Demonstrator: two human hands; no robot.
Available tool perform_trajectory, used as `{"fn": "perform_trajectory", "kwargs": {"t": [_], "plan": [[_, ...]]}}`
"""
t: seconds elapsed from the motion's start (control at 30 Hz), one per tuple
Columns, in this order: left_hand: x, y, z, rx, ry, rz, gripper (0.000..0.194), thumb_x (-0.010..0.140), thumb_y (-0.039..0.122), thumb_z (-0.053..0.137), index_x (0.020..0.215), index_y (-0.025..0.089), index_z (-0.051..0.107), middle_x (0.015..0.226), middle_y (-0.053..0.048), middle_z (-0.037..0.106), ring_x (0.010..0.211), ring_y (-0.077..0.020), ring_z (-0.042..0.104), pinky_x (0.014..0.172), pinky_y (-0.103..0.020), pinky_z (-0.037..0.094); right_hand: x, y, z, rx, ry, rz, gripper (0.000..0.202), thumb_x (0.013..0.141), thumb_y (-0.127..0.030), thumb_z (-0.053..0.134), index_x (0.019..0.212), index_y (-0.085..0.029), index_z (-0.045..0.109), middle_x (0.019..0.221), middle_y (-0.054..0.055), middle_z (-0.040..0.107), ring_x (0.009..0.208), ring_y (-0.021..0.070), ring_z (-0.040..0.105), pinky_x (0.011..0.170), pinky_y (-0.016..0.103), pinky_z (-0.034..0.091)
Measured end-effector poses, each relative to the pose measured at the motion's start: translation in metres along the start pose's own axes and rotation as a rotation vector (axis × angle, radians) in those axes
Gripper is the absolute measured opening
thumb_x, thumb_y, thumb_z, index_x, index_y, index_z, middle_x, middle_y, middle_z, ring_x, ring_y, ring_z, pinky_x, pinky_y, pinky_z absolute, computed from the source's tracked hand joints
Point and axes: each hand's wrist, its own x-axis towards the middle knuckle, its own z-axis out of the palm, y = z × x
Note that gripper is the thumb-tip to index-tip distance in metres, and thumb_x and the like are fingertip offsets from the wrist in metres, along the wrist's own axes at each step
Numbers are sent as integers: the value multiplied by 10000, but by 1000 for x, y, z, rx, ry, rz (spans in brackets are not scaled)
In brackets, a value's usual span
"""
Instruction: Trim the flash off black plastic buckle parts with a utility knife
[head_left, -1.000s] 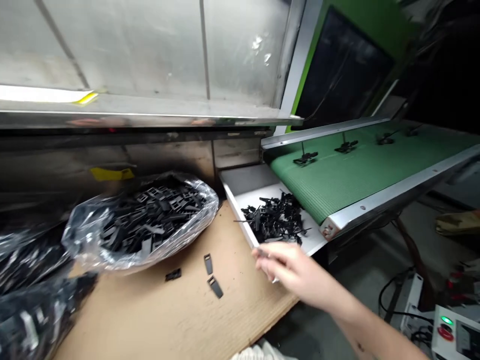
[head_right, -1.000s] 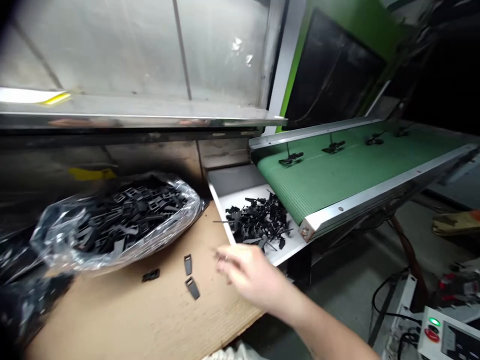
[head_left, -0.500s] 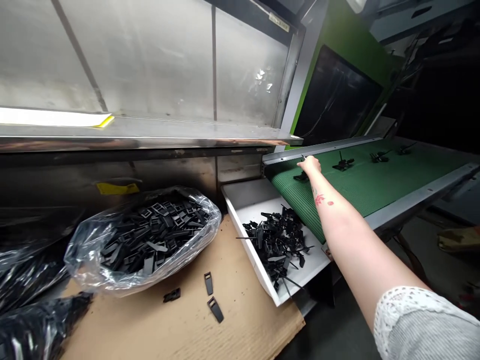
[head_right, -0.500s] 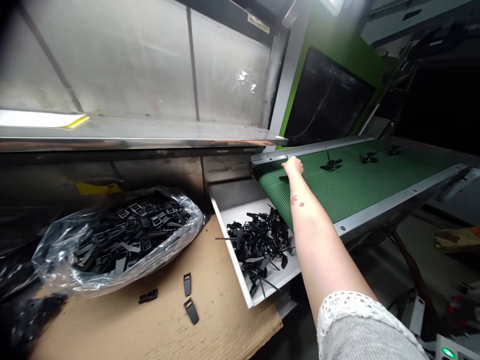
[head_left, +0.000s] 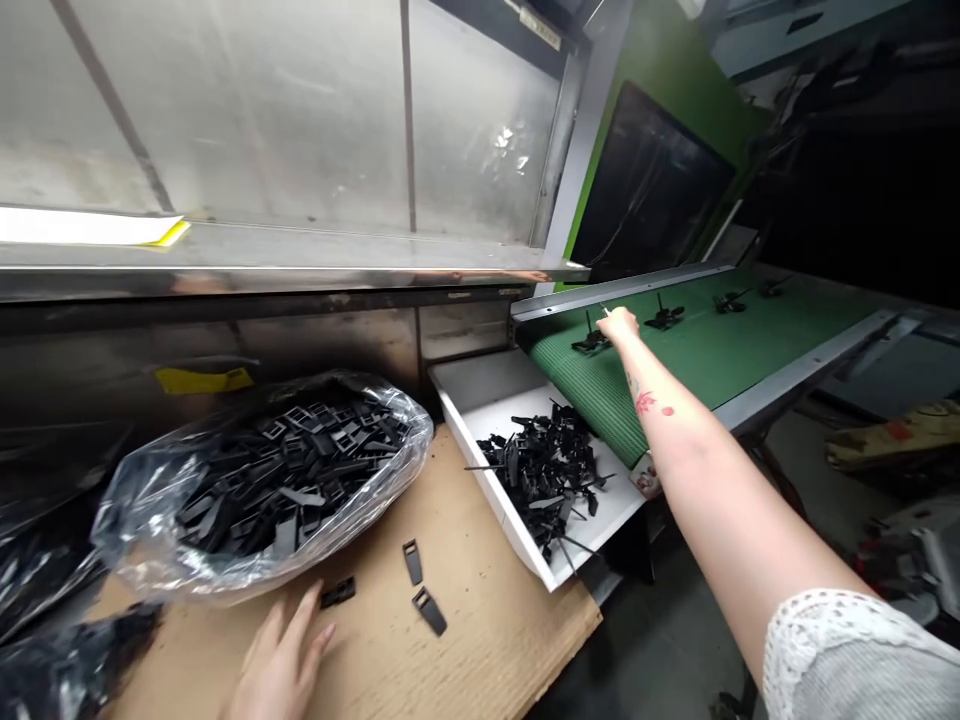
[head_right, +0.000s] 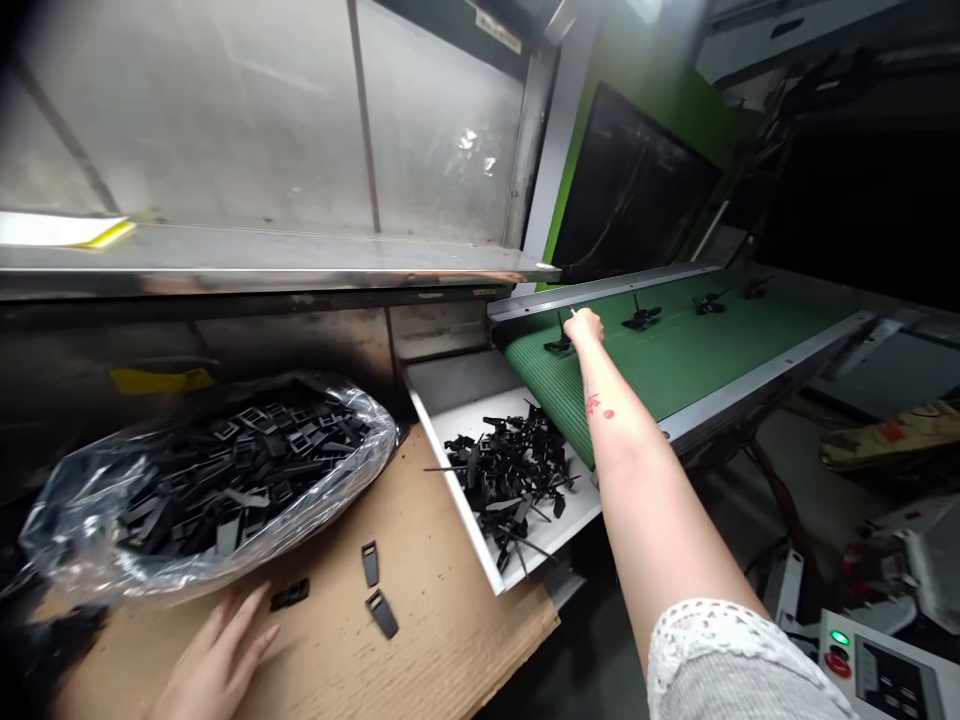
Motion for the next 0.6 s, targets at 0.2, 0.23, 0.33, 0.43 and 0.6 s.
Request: {"fn": "perform_trajectory", "kwargs": {"t": [0.2, 0.23, 0.33, 0.43, 0.6], "plan": [[12, 17, 27, 50, -9, 26, 409, 811, 351, 318, 1053, 195, 608, 999, -121, 623, 863, -319, 537, 784, -496, 352, -8, -15, 8, 21, 22, 18, 298, 874, -284, 490, 1130, -132, 496, 1122, 83, 528, 926, 183, 562, 784, 382, 477], [11, 17, 26, -22, -1, 21, 366, 791, 336, 357, 975, 202, 643, 965, -114, 637, 850, -313, 533, 792, -499, 337, -9, -18, 11, 27, 13, 18, 297, 872, -286, 492, 1128, -135, 497, 1120, 81, 529, 926, 185, 563, 782, 383, 478], [10, 19, 20, -197, 24, -45, 297, 735, 317, 440, 841, 175, 678, 950, -142, 637, 906, -337, 514, 825, -520, 311, -13, -30, 18, 40, -24, 30, 292, 871, -287, 496, 1125, -143, 500, 1118, 80, 531, 929, 187, 563, 778, 384, 481], [6, 24, 16, -305, -2, -119, 284, 717, 345, 482, 871, 199, 669, 972, -112, 643, 963, -312, 527, 867, -483, 338, -26, -44, 14, 59, -48, 18, 239, 861, -275, 511, 1052, -135, 544, 1055, 72, 568, 907, 182, 570, 773, 372, 477], [-19, 31, -1, -588, -107, -255, 392, 680, 451, 522, 904, 159, 658, 934, -96, 692, 832, -240, 641, 752, -341, 498, -114, -58, -27, 200, -55, -116, 181, 827, -276, 513, 817, -137, 627, 709, 13, 632, 598, 127, 572, 547, 231, 430]]}}
